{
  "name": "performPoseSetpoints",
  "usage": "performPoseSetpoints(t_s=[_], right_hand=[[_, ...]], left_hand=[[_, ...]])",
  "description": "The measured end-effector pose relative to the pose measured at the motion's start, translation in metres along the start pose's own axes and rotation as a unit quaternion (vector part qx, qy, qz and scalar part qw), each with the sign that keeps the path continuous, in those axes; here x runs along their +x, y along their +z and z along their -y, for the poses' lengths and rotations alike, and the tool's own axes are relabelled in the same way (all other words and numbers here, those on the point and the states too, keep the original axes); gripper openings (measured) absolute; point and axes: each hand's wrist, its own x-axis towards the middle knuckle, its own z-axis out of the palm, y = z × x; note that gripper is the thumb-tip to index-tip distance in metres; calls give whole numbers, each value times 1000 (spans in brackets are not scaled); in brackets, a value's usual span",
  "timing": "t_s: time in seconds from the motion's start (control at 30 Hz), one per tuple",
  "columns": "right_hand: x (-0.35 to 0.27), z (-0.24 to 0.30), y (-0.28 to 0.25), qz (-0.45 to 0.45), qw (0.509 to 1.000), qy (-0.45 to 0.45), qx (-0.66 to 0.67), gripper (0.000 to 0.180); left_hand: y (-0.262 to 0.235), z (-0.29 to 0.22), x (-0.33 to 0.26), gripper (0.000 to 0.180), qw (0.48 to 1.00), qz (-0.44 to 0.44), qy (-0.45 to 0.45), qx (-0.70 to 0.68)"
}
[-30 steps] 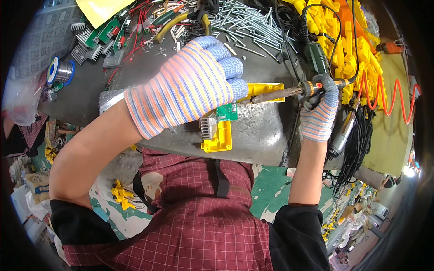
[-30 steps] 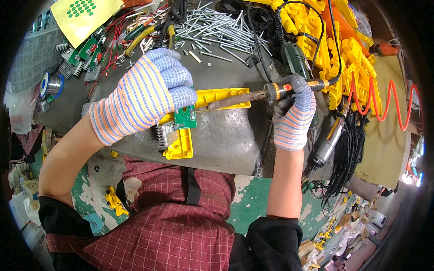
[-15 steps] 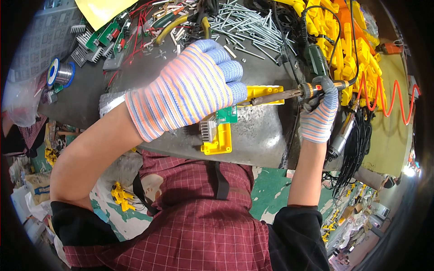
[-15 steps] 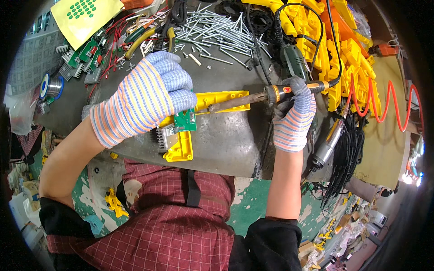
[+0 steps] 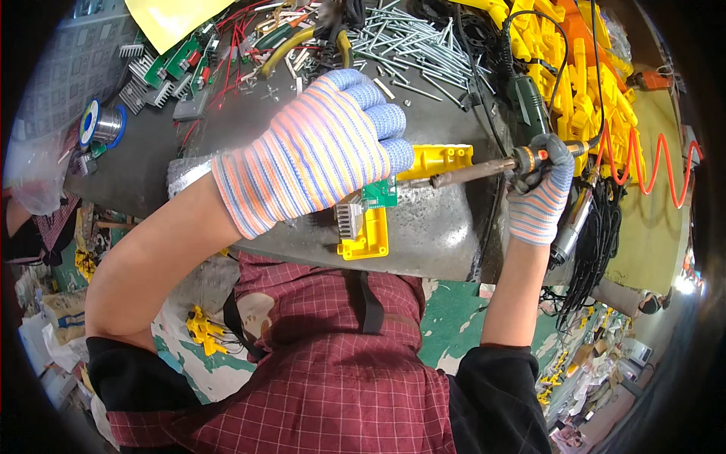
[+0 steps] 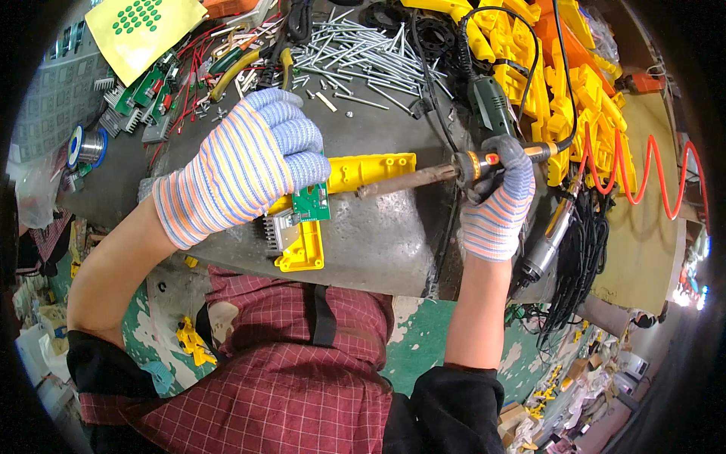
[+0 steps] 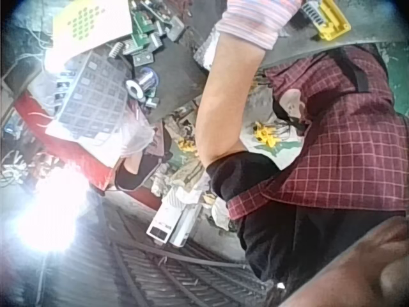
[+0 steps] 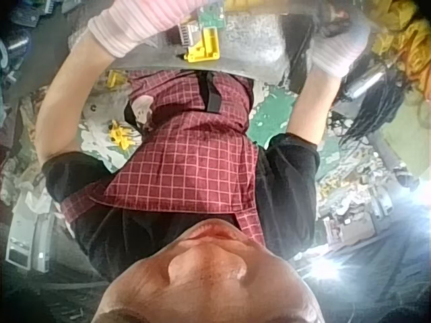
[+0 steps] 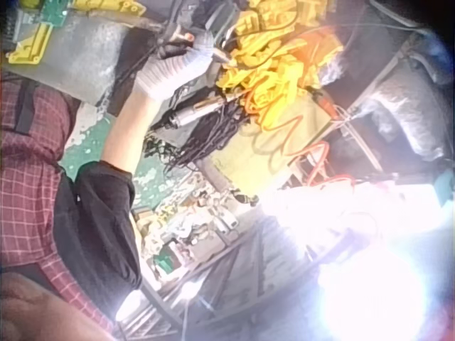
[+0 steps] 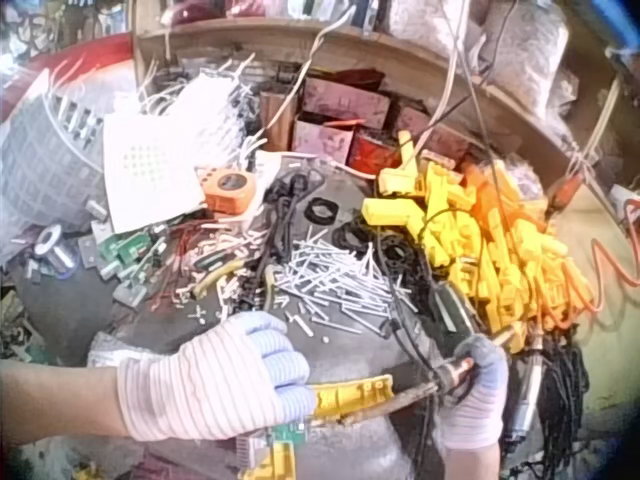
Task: Assembling a yellow handheld electronic device by installing a circuit board, connecting wires, and soldering components within the housing.
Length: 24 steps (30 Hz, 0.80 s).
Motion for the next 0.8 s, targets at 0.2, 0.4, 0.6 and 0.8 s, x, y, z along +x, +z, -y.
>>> performPoseSetpoints(t_s=[0.2,0.4,0.6,0.8], right_hand=[[-21,0,12,-53,997,-53,0,24],[-29,-2,13,31,995,-96,-5,18],[-27,-5,11,18,996,-87,22,16],[-22,-14,8,10,996,-89,-11,20]], left_hand=[[-5,-1,0,17,1000,7,-11,1],[-1,1,0,16,1000,-15,-7,0],[0,0,1,16,1000,-23,-8,-8],[3,1,0,14,998,-45,-30,-35]])
